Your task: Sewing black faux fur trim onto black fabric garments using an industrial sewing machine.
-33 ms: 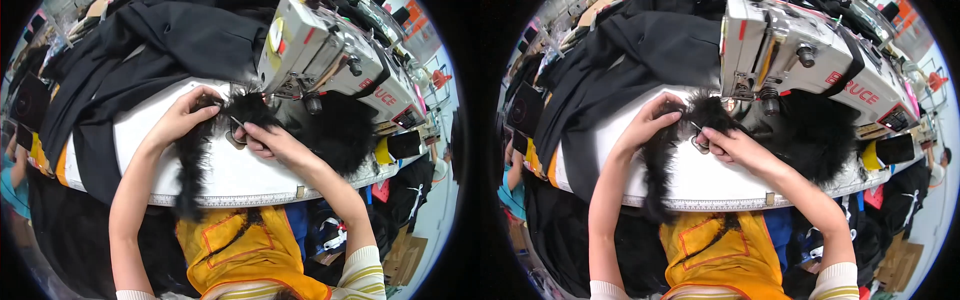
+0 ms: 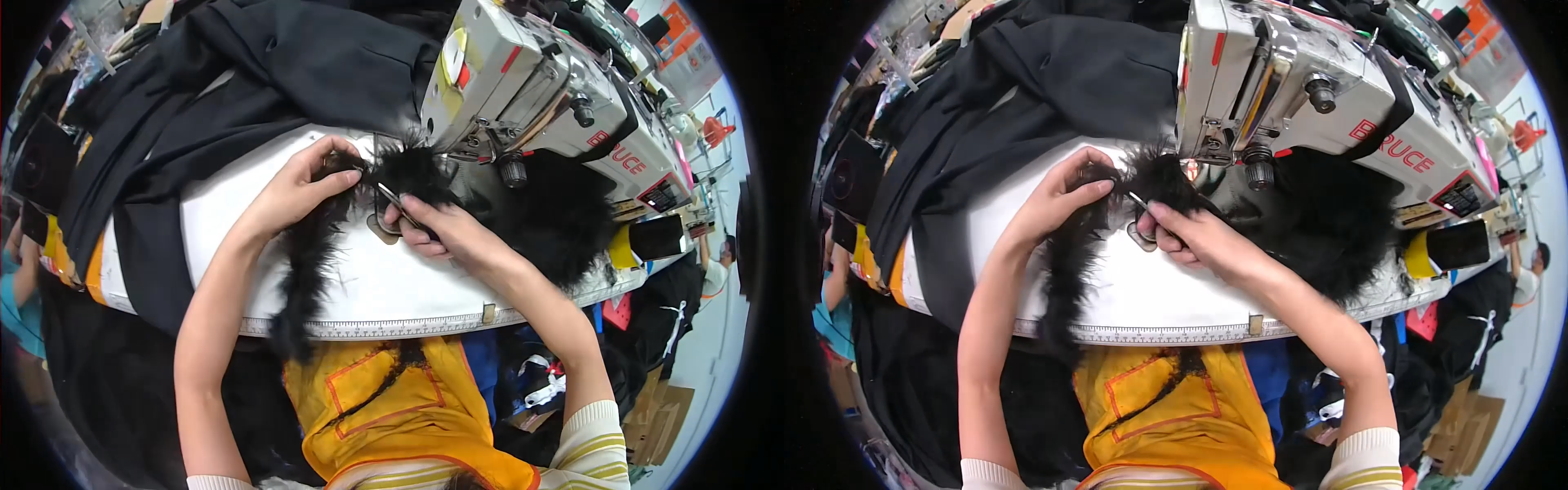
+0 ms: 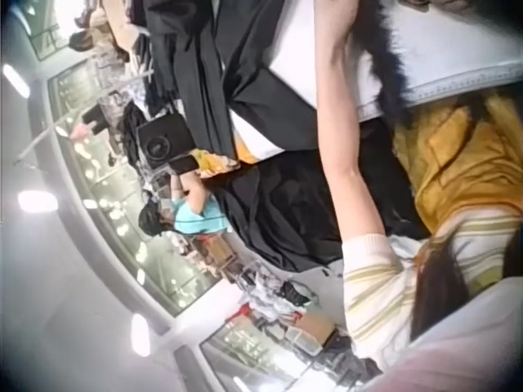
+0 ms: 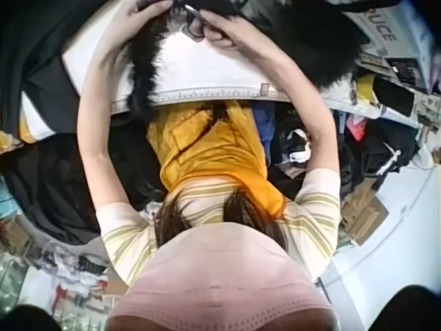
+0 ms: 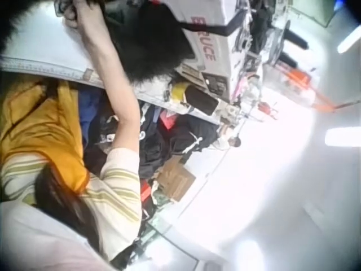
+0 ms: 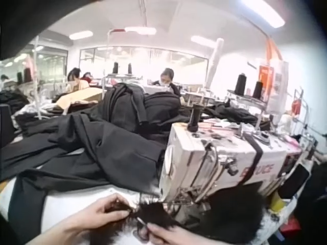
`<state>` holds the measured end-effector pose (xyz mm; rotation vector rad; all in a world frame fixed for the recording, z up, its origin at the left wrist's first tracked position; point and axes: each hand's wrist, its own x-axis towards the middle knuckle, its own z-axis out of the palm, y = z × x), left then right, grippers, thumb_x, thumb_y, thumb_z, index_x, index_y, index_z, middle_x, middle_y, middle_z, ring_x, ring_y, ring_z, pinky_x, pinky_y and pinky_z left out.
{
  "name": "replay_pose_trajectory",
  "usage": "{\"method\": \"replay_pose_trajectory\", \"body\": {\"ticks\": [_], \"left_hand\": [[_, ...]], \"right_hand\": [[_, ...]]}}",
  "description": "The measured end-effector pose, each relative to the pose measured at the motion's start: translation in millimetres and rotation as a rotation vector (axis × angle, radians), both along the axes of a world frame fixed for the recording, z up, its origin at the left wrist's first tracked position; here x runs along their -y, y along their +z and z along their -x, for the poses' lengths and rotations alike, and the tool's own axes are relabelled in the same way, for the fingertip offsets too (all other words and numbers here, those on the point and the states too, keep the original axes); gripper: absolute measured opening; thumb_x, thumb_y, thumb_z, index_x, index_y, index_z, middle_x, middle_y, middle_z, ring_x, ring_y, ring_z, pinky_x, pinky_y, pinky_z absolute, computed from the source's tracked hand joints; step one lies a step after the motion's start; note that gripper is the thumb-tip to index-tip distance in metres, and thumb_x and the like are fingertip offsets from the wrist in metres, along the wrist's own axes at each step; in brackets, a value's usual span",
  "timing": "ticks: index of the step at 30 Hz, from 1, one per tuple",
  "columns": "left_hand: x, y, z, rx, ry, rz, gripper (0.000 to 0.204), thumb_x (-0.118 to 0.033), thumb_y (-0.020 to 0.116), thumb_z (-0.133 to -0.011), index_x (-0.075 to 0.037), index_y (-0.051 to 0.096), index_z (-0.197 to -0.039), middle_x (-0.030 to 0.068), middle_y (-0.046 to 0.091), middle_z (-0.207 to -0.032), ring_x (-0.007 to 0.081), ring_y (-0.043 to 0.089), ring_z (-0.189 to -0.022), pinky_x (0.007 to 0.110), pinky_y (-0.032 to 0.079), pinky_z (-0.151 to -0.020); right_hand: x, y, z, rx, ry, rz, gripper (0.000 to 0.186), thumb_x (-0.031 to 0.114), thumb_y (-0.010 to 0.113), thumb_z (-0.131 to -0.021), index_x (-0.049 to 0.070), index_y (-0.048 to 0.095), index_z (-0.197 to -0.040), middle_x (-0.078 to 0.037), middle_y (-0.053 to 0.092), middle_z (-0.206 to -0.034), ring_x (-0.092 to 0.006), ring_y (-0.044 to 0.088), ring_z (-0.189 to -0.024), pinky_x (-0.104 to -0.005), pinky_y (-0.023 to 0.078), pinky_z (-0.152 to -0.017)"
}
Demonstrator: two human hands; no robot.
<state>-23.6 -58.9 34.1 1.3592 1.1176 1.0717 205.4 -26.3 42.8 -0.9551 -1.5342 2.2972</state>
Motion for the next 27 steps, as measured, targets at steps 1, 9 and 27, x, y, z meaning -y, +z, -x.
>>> {"method": "replay_pose_trajectory", "body": {"ticks": [1,9,27], "left_hand": [[-1.6,0.2,1.8,0.038,-0.027,0.035,0.018,-0.008,0.061,-0.085,-0.005,0.05,-0.099,-0.002,0.052,-0.088,0.0046,0.049,-0.08,0.02,0.042,-0.074],[12.8,7.3,-11.5,-0.112,-0.19,-0.073,0.019,0.0,0.063,-0.082,-0.003,0.047,-0.092,0.0009,0.054,-0.084,0.0066,0.054,-0.08,0.022,0.044,-0.07],[28.5,24.0,-66.4,-0.107,-0.495,-0.375,0.019,0.011,0.067,-0.061,0.0,0.062,-0.075,0.0084,0.064,-0.083,0.0189,0.06,-0.082,0.028,0.048,-0.075]], "right_hand": [[-3.1,1.8,3.0,0.018,-0.015,0.046,0.035,0.035,0.039,-0.098,0.003,0.052,-0.1,0.006,0.035,-0.063,-0.0018,0.029,-0.05,-0.0165,0.02,-0.042],[-8.0,3.8,5.4,0.082,-0.053,0.109,0.029,0.033,0.045,-0.096,0.005,0.053,-0.097,0.006,0.036,-0.062,-0.0011,0.027,-0.048,-0.0166,0.019,-0.042],[22.9,5.0,-280.4,1.138,-0.374,-1.834,0.045,0.004,0.058,-0.076,0.007,0.053,-0.12,-0.015,0.053,-0.12,-0.0334,0.049,-0.108,-0.0389,0.038,-0.092]]}}
